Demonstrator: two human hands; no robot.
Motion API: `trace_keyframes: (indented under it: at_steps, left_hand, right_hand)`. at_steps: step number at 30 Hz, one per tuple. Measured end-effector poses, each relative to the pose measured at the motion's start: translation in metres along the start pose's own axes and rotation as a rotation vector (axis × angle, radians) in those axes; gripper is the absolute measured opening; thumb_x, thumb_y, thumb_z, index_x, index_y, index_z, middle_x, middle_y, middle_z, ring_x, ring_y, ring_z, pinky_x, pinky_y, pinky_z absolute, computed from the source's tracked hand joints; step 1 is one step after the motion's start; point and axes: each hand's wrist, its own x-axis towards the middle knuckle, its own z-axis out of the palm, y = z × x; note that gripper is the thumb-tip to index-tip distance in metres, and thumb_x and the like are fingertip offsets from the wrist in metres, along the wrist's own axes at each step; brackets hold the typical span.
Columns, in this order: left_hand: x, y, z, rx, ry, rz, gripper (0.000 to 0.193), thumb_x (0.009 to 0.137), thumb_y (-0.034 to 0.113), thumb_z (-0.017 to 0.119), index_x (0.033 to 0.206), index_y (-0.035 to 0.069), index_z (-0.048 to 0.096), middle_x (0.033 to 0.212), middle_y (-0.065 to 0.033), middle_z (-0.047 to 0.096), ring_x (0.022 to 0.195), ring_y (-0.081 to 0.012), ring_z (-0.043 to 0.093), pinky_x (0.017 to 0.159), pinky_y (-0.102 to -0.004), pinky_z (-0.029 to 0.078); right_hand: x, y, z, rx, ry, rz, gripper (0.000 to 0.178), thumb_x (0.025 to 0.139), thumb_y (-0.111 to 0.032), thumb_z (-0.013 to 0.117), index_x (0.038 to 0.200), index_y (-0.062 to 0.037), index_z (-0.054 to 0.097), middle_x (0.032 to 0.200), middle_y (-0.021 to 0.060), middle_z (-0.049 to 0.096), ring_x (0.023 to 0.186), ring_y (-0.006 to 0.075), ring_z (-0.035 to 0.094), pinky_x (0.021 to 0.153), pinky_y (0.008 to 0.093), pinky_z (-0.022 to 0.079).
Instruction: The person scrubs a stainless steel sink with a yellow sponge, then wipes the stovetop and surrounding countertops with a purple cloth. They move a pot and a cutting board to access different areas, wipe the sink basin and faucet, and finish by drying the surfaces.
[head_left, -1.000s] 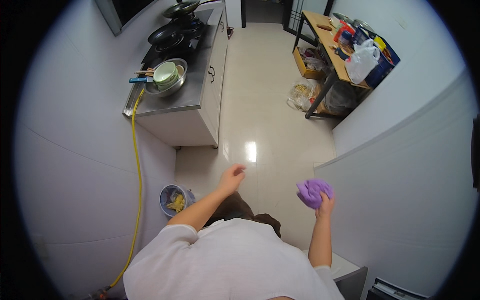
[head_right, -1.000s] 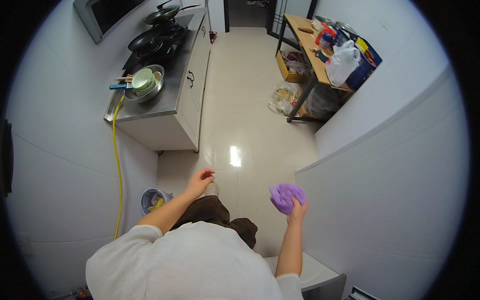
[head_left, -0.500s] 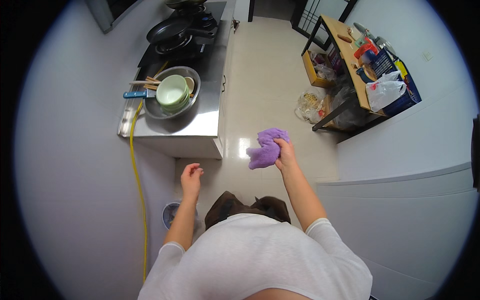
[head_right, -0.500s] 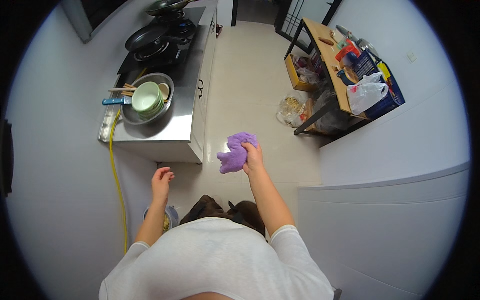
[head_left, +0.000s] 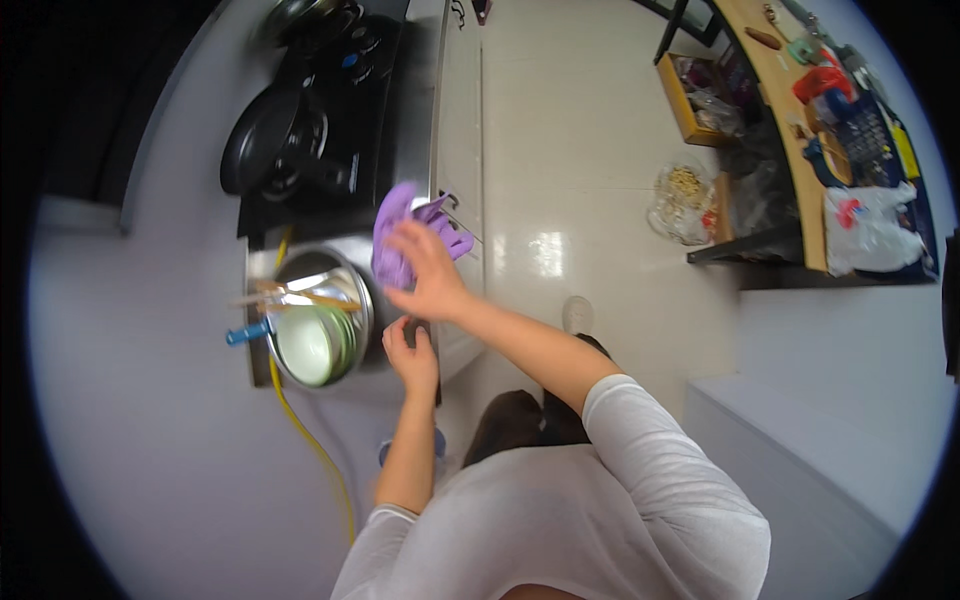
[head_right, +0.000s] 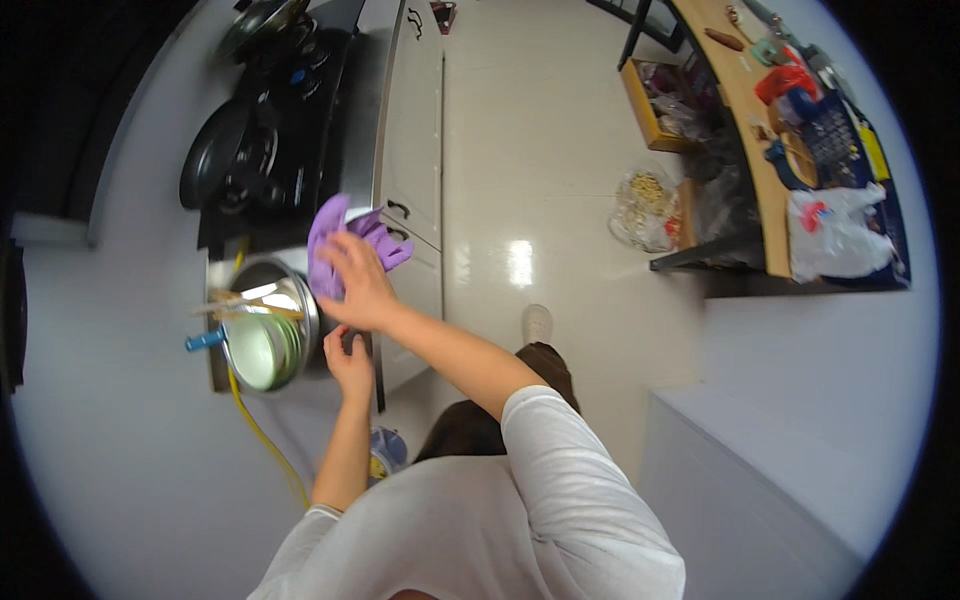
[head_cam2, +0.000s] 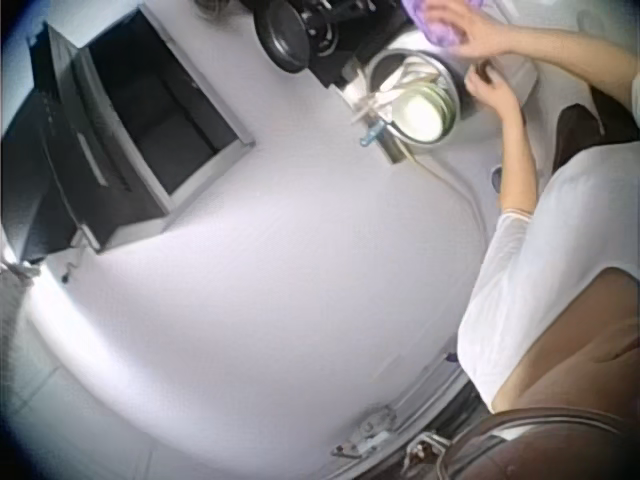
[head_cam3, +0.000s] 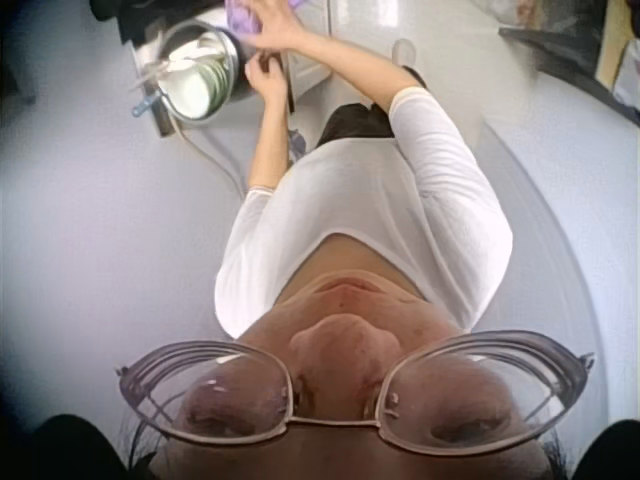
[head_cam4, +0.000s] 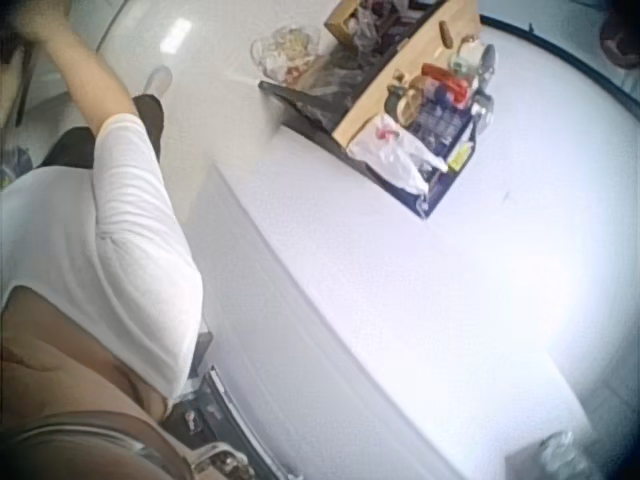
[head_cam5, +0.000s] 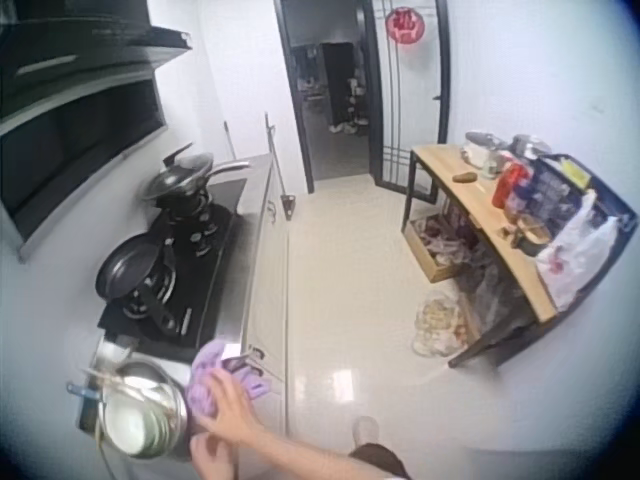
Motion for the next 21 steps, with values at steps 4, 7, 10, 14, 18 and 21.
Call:
trace_keyframes:
  at_steps: [4,7,10,14,18,21]
  left_hand:
    - [0.038,-0.02,0.05,0.442,0.054,-0.027,0.053,0.08,0.02,0.054,0.124,-0.004,0.037,0.125,-0.0256,0.036,0.117,-0.0402,0.033,0.1,-0.0453,0.025]
    - [0.056,0.008,0.071,0.727,-0.063,-0.094,0.059,0.078,0.023,0.056,0.127,-0.001,0.034,0.129,-0.0257,0.033,0.125,-0.0391,0.026,0.105,-0.0466,0.019]
    - [0.062,0.014,0.074,0.733,-0.13,-0.119,0.064,0.075,0.025,0.058,0.128,-0.001,0.032,0.13,-0.0253,0.032,0.127,-0.0389,0.024,0.105,-0.0488,0.017]
    - [0.068,0.016,0.072,0.728,-0.164,-0.14,0.071,0.071,0.028,0.062,0.127,-0.003,0.032,0.129,-0.0256,0.033,0.126,-0.0402,0.024,0.105,-0.0507,0.016]
    - [0.074,0.018,0.068,0.714,-0.184,-0.157,0.073,0.068,0.03,0.064,0.126,-0.004,0.034,0.126,-0.0271,0.036,0.125,-0.0415,0.026,0.103,-0.0517,0.018]
    - [0.077,0.016,0.068,0.673,-0.171,-0.145,0.074,0.066,0.031,0.065,0.124,-0.004,0.035,0.125,-0.0282,0.037,0.123,-0.0435,0.028,0.101,-0.0551,0.019]
  right_hand:
    - [0.01,0.061,0.044,-0.368,-0.561,0.1,0.048,0.067,-0.03,0.066,0.112,-0.0154,0.055,0.129,0.0114,0.041,0.126,0.032,0.029,0.102,0.0529,0.021]
    - [0.025,0.12,0.062,-0.466,-0.555,-0.102,0.042,0.071,-0.034,0.061,0.109,-0.0163,0.058,0.127,0.0098,0.044,0.127,0.0296,0.029,0.103,0.0495,0.02]
    - [0.053,0.146,0.062,-0.551,-0.606,-0.157,0.035,0.077,-0.031,0.054,0.109,-0.0159,0.058,0.128,0.0074,0.045,0.128,0.0275,0.027,0.105,0.0469,0.018]
    - [0.117,0.167,0.043,-0.551,-0.646,-0.14,0.034,0.075,-0.029,0.054,0.105,-0.0137,0.061,0.123,0.0069,0.049,0.126,0.0257,0.032,0.105,0.0448,0.02]
    - [0.169,0.206,0.03,-0.391,-0.638,-0.234,0.031,0.072,-0.024,0.058,0.1,-0.0098,0.062,0.119,0.0076,0.051,0.123,0.0266,0.036,0.103,0.0464,0.025]
    - [0.211,0.245,0.02,-0.544,-0.537,-0.23,0.033,0.072,-0.021,0.057,0.103,-0.0101,0.061,0.122,0.0062,0.049,0.123,0.0269,0.035,0.102,0.0452,0.025]
